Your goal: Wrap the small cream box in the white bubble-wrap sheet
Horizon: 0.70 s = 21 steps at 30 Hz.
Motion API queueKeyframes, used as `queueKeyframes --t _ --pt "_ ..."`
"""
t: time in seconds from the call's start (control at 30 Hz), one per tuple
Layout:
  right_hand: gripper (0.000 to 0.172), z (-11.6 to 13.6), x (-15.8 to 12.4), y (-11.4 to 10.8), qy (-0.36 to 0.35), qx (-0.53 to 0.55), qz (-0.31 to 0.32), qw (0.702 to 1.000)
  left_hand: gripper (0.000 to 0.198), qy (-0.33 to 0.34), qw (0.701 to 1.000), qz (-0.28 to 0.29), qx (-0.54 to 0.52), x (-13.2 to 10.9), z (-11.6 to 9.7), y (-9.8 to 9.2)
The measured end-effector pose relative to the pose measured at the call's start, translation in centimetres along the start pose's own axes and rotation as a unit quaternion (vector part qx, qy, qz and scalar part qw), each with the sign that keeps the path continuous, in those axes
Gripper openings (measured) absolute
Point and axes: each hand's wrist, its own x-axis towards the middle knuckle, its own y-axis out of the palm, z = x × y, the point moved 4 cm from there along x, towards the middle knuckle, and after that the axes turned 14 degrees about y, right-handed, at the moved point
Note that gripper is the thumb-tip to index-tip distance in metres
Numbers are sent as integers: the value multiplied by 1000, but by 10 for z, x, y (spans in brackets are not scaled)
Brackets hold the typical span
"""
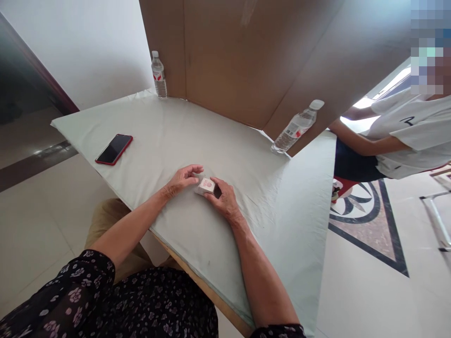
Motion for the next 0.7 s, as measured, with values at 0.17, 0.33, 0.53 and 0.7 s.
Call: queueKeyframes --t 0.17,0.33,0.53,0.7 --pt "57 -2 -1 1 5 -24 -16 1000 69 26 997 70 30 0 3 6" --pt "58 -1 -2 1 6 -28 -15 999 75 15 994 105 -1 0 5 9" --pt "60 3 -6 -1 -8 -25 -20 999 72 15 995 89 -31 0 1 9" --pt "57 6 -10 -4 -33 -10 -45 998 66 5 996 93 -14 -2 -3 8"
